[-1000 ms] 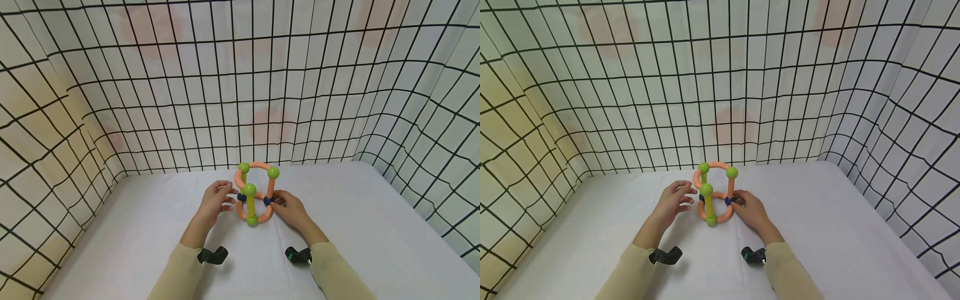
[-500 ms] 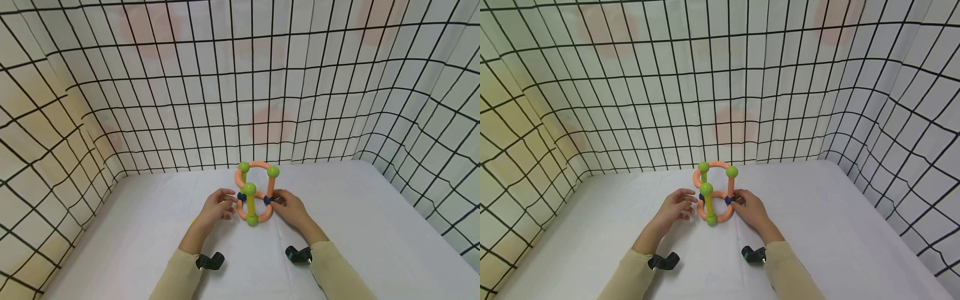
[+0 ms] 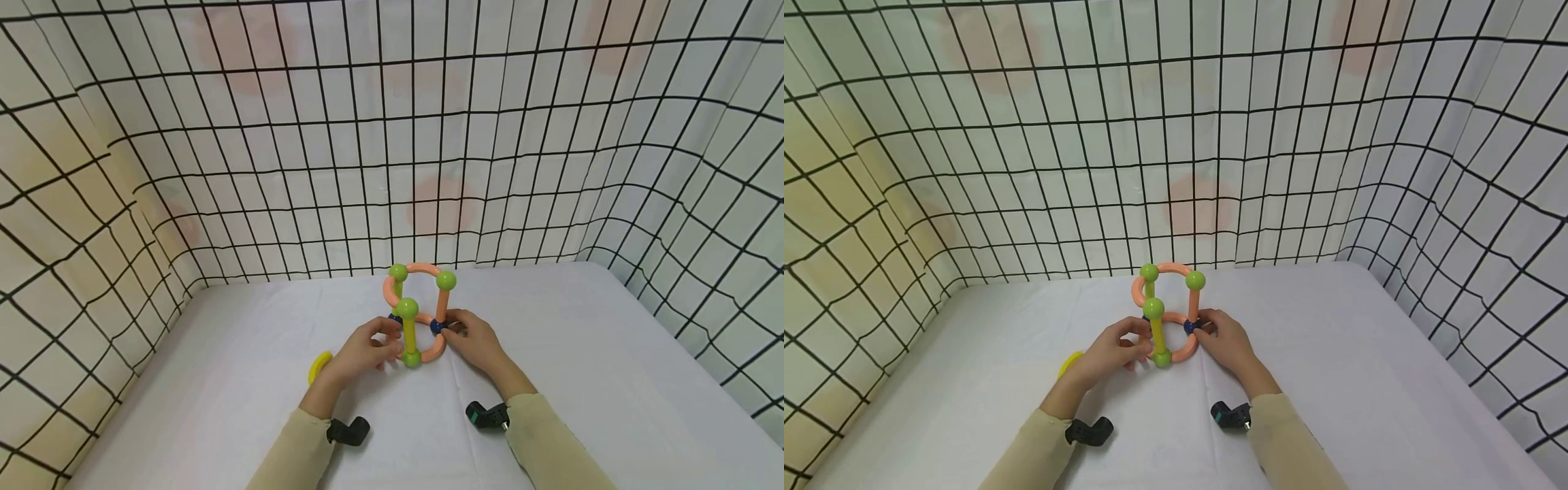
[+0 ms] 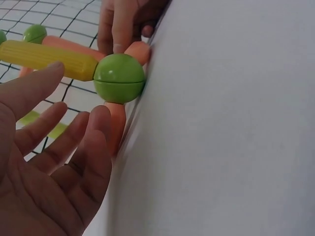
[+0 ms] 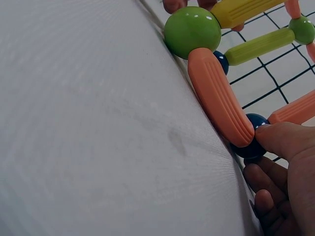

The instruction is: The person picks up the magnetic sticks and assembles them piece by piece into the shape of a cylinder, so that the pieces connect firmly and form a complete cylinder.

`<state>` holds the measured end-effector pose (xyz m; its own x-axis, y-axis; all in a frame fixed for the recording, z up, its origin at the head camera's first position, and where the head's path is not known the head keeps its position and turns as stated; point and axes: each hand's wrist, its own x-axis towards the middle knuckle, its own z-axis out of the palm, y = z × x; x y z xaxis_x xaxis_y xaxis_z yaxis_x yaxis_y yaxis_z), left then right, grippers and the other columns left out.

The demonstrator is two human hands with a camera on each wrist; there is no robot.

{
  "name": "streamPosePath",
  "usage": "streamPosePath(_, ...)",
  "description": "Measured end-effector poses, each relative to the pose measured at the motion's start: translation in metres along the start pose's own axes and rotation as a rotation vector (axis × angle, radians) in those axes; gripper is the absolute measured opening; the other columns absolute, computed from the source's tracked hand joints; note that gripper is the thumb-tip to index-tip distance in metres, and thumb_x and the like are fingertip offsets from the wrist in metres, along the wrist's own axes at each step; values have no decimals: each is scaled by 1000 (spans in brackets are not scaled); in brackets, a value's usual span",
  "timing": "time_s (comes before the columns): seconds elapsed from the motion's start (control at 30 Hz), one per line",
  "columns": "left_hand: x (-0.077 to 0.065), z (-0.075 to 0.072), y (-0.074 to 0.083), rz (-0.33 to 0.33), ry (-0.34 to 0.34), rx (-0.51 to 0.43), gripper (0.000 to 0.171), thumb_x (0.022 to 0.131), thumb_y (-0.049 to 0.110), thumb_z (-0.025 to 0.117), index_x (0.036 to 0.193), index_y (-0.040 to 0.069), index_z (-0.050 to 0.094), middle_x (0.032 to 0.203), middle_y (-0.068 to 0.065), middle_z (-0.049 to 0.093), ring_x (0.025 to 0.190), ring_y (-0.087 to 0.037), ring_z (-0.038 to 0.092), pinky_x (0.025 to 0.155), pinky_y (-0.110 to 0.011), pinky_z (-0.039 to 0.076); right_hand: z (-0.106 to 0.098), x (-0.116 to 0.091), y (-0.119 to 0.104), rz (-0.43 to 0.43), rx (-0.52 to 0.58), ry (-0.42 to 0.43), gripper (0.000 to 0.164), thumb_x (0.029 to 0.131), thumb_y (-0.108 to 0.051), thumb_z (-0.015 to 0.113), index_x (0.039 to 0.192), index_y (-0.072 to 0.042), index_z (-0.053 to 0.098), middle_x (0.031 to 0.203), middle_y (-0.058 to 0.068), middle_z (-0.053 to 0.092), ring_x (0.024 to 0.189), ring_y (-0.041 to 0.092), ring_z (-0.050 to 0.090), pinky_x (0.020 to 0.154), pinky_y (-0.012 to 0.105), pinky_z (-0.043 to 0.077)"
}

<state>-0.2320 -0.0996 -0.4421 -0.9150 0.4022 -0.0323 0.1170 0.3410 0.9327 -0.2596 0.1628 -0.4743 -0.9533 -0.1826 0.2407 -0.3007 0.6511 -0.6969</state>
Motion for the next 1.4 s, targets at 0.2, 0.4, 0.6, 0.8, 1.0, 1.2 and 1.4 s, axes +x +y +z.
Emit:
streamPosePath(0.2,0,4,-1,9,-40,27,39,93,23,71,129,13,57,123,-10,61,78,-17,62,62,-27,51,0,0,1,12,6,-4,40,95,-23,66,132,-8,61,120,10,69,102,24,66,90,41,52)
streamPosePath(0.4,2,9,-1,7,-63,49,41,92,23,72,130,16,57,100,-7,60,70,-15,61,57,-26,49,1,0,2,5,12,0,39,95,-24,66,131,-9,61,120,9,68,102,24,66,90,42,52)
streamPosePath(0.6,5,16,-2,-3,-46,62,40,92,20,72,129,14,58,98,-5,61,64,-14,58,55,-25,47,2,2,2,11,5,-6,39,96,-25,65,131,-10,62,121,8,67,103,23,65,92,42,52)
streamPosePath(0.8,6,21,-1,-8,-14,125,38,91,21,73,126,14,60,96,-4,62,60,-13,56,54,-24,48,1,2,-1,15,11,-10,40,95,-24,66,132,-8,61,121,9,67,104,25,65,92,44,51)
streamPosePath(1.0,7,27,-1,21,16,172,31,90,20,74,118,12,63,91,-2,63,63,-11,57,58,-25,52,1,2,-3,30,13,-23,41,95,-25,66,133,-8,60,122,9,66,105,25,64,94,45,51)
streamPosePath(1.2,7,30,0,31,25,178,32,91,19,74,120,11,64,93,-3,64,65,-12,58,59,-25,53,1,2,-3,22,-5,-20,41,95,-25,66,132,-9,61,123,9,67,104,24,65,93,45,50)
streamPosePath(1.4,8,31,-2,19,30,177,33,90,20,75,120,11,64,94,-4,64,66,-12,58,60,-25,53,2,2,-3,4,-15,-8,40,95,-25,66,131,-9,62,121,10,67,103,25,65,94,46,51)
